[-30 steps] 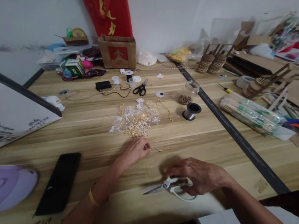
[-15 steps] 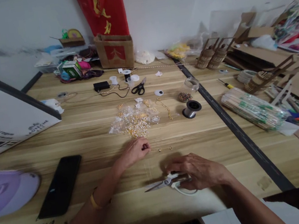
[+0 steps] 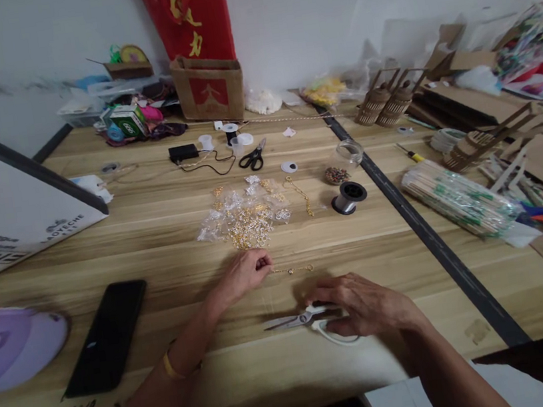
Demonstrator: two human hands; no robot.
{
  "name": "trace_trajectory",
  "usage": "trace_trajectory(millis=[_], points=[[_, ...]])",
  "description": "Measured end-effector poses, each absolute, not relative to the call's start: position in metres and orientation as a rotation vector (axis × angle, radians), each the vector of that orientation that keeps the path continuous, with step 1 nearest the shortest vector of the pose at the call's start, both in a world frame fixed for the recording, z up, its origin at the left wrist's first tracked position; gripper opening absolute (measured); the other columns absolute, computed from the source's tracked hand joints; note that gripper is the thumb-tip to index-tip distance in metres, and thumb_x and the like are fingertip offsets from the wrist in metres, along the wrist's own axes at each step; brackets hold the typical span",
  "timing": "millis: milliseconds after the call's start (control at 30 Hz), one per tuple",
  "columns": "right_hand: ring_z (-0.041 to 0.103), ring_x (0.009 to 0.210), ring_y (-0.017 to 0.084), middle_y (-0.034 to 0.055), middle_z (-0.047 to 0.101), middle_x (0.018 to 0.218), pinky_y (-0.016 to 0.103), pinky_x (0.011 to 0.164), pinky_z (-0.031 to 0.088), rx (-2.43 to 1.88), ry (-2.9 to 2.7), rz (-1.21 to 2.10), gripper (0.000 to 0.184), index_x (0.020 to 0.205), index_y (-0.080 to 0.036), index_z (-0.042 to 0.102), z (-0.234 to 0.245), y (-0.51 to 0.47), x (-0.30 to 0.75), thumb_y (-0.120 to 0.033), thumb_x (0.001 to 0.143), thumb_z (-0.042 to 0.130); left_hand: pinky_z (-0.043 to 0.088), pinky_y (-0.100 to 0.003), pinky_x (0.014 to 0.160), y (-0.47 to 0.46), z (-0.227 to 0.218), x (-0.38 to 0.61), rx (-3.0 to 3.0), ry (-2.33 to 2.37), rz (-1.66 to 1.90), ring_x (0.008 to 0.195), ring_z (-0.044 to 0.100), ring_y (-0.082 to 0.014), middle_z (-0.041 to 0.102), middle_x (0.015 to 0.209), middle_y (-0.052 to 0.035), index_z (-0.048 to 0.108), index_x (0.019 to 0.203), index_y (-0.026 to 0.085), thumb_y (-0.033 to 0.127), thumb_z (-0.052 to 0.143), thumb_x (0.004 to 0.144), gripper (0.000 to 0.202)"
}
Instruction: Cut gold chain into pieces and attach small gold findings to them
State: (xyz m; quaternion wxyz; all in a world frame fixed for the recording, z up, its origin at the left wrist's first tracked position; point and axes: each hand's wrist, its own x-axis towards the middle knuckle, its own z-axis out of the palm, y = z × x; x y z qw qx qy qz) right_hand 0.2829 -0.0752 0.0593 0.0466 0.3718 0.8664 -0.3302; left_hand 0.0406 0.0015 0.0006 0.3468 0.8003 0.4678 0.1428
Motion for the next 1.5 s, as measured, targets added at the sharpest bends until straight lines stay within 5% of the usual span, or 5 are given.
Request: trace_trajectory(millis=[433,1000,1167,1333,1500], points=[[0.059,0.095,0.018,0.0025,0.060,0.112,0.026,0.079,0.041,1.101,2.692,-1.081,0.047,0.118,-0.026,0.055,0.058,-0.073,0.286,-0.024,0.073,0.065,0.041,-0.024,0.068,0.000,0.008,0.059,2.373,1.150,0.277,0.072,0.056,-0.0150,0.063,0.076,-0.0017,0.069,0.074,0.019,0.020,0.063,0.077,0.007],[0.059,0.095,0.019,0.0048,0.061,0.112,0.026,0.080,0.042,1.109,2.747,-1.135,0.045,0.116,-0.024,0.057,0.054,-0.071,0.290,-0.022,0.071,0.065,0.040,-0.021,0.062,0.000,0.004,0.059,2.278,1.148,0.363,0.066,0.055,-0.0115,0.063,0.073,-0.0001,0.066,0.075,0.017,0.018,0.062,0.076,0.004],[0.060,0.076,0.015,0.0028,0.066,0.092,0.023,0.069,0.044,1.204,2.712,-1.462,0.044,0.112,-0.021,0.059,0.054,-0.068,0.304,-0.017,0.069,0.062,0.040,-0.023,0.064,-0.002,0.004,0.060,2.350,1.156,0.344,0.068,0.057,-0.0131,0.064,0.075,-0.0004,0.068,0.076,0.019,0.026,0.065,0.077,0.008],[0.060,0.077,0.017,0.0064,0.065,0.085,0.027,0.071,0.046,1.501,2.694,-1.871,0.040,0.120,-0.014,0.054,0.050,-0.062,0.329,-0.028,0.083,0.054,0.039,-0.023,0.064,-0.002,0.007,0.060,2.351,1.149,0.333,0.071,0.058,-0.0139,0.064,0.075,-0.0001,0.068,0.078,0.020,0.025,0.063,0.078,0.007],[0.059,0.071,0.016,0.0042,0.063,0.086,0.028,0.068,0.048,2.008,2.893,-1.295,0.053,0.127,-0.018,0.045,0.052,-0.053,0.335,-0.027,0.078,0.061,0.040,-0.023,0.066,-0.004,0.008,0.058,2.355,1.143,0.339,0.070,0.057,-0.0136,0.064,0.077,0.0002,0.067,0.078,0.020,0.023,0.063,0.078,0.005]])
